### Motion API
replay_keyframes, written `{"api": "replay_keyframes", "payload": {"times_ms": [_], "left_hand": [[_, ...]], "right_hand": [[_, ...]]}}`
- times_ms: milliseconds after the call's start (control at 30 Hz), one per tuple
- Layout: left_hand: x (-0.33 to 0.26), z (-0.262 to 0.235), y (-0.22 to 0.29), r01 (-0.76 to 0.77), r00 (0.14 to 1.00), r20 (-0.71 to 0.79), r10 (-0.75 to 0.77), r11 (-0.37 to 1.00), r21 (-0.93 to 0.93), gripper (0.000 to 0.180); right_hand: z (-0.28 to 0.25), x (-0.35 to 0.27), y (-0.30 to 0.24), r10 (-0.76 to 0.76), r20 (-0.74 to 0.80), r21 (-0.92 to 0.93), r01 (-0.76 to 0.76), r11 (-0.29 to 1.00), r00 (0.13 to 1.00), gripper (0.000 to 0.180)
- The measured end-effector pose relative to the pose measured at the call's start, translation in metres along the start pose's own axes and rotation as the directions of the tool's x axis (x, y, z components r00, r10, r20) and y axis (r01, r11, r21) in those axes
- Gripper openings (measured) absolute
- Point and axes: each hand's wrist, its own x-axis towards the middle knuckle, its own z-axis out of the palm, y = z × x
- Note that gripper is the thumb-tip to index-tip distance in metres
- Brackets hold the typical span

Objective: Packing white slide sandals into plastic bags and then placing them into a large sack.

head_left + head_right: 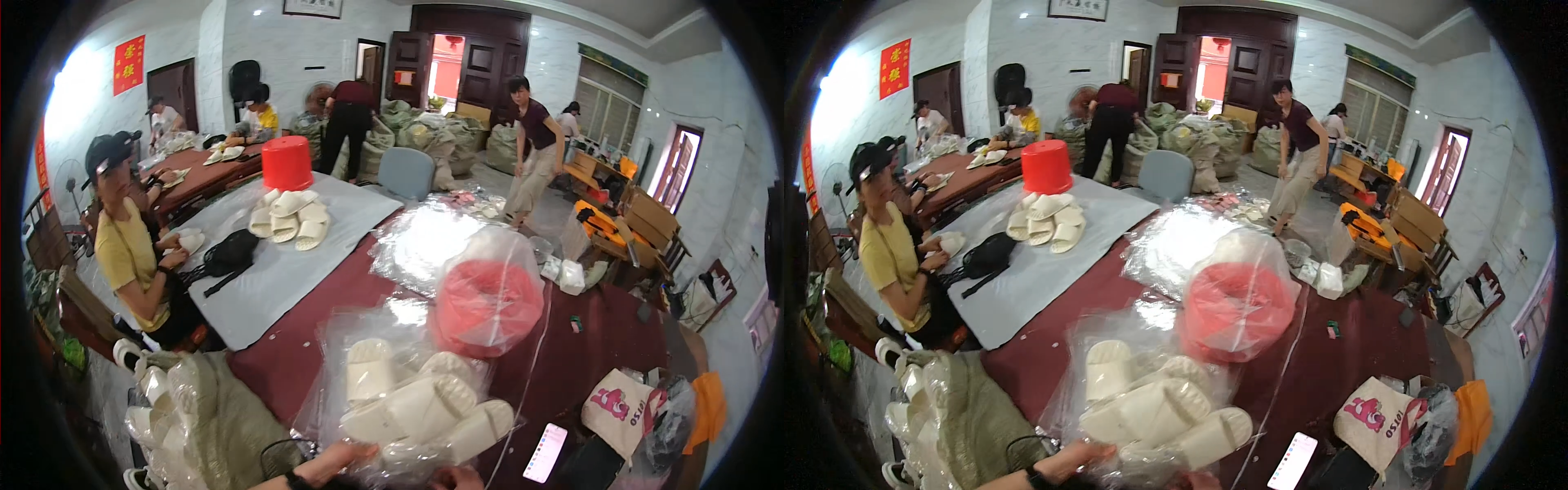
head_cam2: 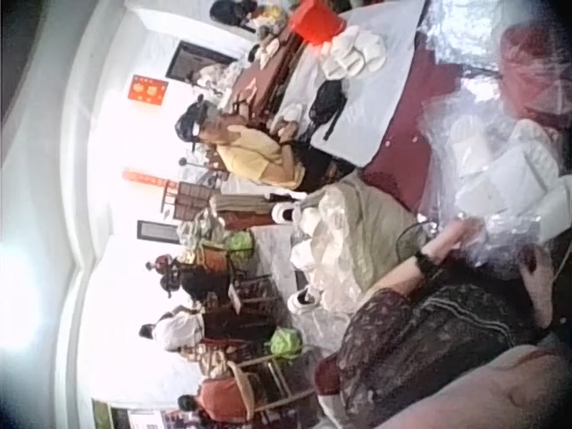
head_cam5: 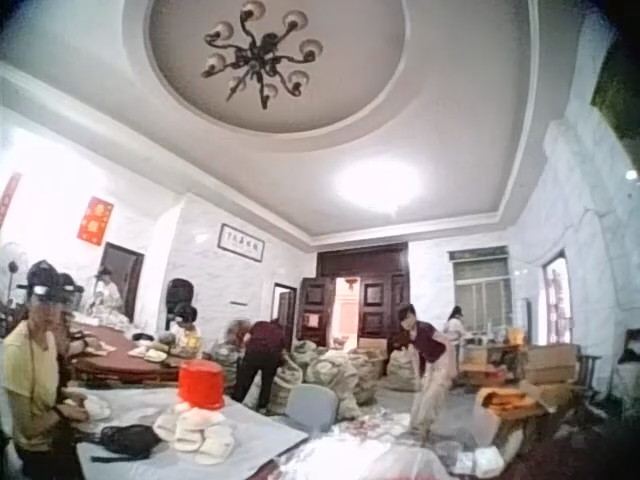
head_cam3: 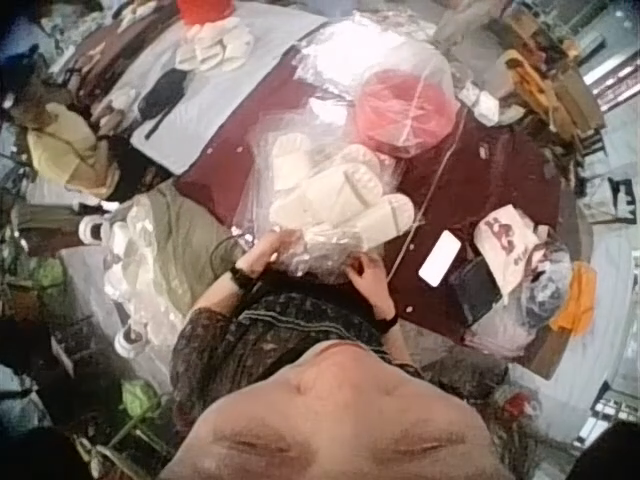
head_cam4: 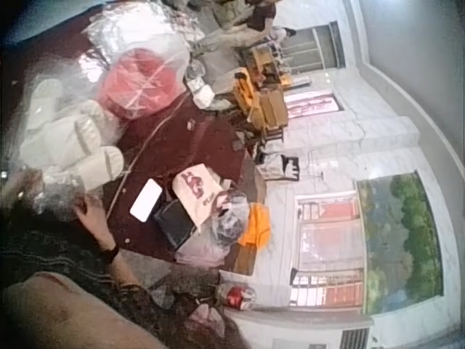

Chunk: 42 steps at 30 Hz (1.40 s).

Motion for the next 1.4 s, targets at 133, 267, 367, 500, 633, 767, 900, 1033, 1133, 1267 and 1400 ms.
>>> {"api": "replay_keyframes", "payload": {"times_ms": [133, 267, 367, 500, 633, 767, 900, 1033, 1133, 1267, 1400], "left_hand": [[0.005, -0.001, -0.014, 0.086, 0.992, -0.093, -0.085, 0.996, 0.012, 0.026], [0.048, -0.003, -0.01, 0.189, 0.978, -0.084, -0.189, 0.982, -0.015, 0.025], [0.079, -0.009, -0.012, 0.177, 0.981, -0.06, -0.182, 0.981, -0.077, 0.024], [0.095, -0.038, -0.065, 0.134, 0.988, -0.048, -0.145, 0.974, -0.181, 0.024], [0.102, -0.121, -0.206, 0.07, 0.997, 0.042, -0.059, 0.932, -0.355, 0.02], [0.075, -0.111, -0.188, 0.121, 0.989, 0.133, -0.059, 0.843, -0.524, 0.016], [0.045, -0.033, -0.053, 0.359, 0.928, -0.118, -0.355, 0.933, 0.014, 0.025], [0.023, 0.005, 0.012, 0.213, 0.968, -0.114, -0.225, 0.971, -0.107, 0.028], [0.023, 0.001, 0.008, 0.13, 0.99, -0.032, -0.136, 0.979, -0.155, 0.036], [0.03, -0.005, -0.007, 0.087, 0.996, 0.009, -0.087, 0.977, -0.194, 0.04], [0.037, -0.003, -0.022, -0.097, 0.995, -0.007, 0.097, 0.993, -0.065, 0.042]], "right_hand": [[0.007, -0.003, 0.015, -0.044, -0.063, -0.052, 0.04, 0.998, 0.997, 0.039], [0.01, 0.004, 0.019, -0.054, -0.07, -0.041, 0.051, 0.998, 0.996, 0.041], [0.022, -0.003, 0.033, 0.015, 0.007, -0.036, -0.015, 0.999, 1.0, 0.039], [0.0, 0.01, 0.021, 0.235, 0.354, 0.005, -0.254, 0.967, 0.905, 0.038], [0.014, -0.003, 0.031, 0.035, 0.085, 0.113, -0.044, 0.993, 0.996, 0.043], [0.019, -0.017, 0.027, 0.1, 0.08, 0.02, -0.102, 0.995, 0.992, 0.048], [0.023, -0.019, 0.029, 0.173, 0.176, -0.02, -0.172, 0.985, 0.969, 0.056], [0.029, -0.016, 0.03, 0.128, 0.083, -0.078, -0.122, 0.989, 0.988, 0.055], [0.012, 0.012, 0.016, 0.267, 0.299, 0.023, -0.287, 0.958, 0.916, 0.047], [0.0, 0.026, 0.008, 0.349, 0.434, -0.054, -0.363, 0.93, 0.83, 0.053], [0.008, 0.029, 0.028, 0.25, 0.5, -0.027, -0.274, 0.961, 0.829, 0.063]]}}
